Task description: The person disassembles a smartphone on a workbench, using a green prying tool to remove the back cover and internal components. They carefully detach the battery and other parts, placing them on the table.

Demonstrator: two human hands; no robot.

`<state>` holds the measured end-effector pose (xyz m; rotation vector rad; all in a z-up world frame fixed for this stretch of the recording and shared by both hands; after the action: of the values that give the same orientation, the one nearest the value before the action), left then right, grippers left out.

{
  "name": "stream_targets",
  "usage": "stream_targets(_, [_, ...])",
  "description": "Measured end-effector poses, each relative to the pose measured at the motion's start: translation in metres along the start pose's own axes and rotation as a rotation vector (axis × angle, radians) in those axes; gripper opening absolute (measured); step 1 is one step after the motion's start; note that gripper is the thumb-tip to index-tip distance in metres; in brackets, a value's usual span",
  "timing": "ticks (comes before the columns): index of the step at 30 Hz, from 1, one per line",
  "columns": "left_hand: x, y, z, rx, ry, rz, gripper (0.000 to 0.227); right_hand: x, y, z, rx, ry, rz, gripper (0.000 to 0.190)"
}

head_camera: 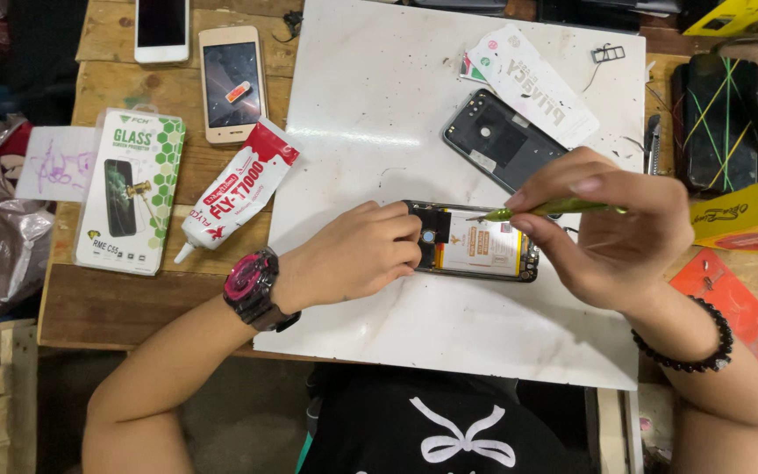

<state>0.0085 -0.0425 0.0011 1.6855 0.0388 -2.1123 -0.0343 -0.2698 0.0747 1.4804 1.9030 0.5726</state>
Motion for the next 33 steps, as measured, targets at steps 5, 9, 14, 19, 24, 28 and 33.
stream_targets(5, [-0.004,0.000,0.010,0.054,0.196,0.038,0.007,-0.017,0.003,-0.010,-0.095,-0.080,-0.029,0.059])
stream_targets(9, [-0.009,0.014,0.009,0.070,0.229,0.011,0.010,-0.043,-0.003,-0.018,-0.121,-0.139,-0.003,0.058])
stream_targets(14, [-0.004,0.075,-0.008,0.130,0.008,0.043,0.012,-0.073,-0.019,-0.027,-0.188,-0.190,0.067,0.061])
stream_targets(19, [0.023,0.150,-0.020,0.016,-0.150,-0.159,0.010,-0.087,-0.022,-0.021,-0.226,-0.215,0.091,0.063])
stream_targets(24, [0.025,0.167,-0.020,0.229,-0.077,0.211,0.031,-0.097,-0.016,-0.013,-0.208,-0.298,0.102,0.063])
stream_targets(28, [0.012,0.143,-0.034,0.145,-0.038,0.199,0.011,-0.089,-0.013,-0.011,-0.112,-0.282,0.139,0.059])
stream_targets(33, [-0.016,0.084,-0.046,0.040,0.057,0.160,0.016,-0.037,-0.004,0.004,-0.102,-0.102,0.028,0.057])
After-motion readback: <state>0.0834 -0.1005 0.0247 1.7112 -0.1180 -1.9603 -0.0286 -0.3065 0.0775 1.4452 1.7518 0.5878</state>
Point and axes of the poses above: each hand's wrist, its own y-axis towards the middle knuckle, its own x-axis out of the palm, z = x × y, the point moved 4 cm from there along y, towards the middle knuckle, and after that the axes turned 13 degrees about y, right-handed, at the moved point
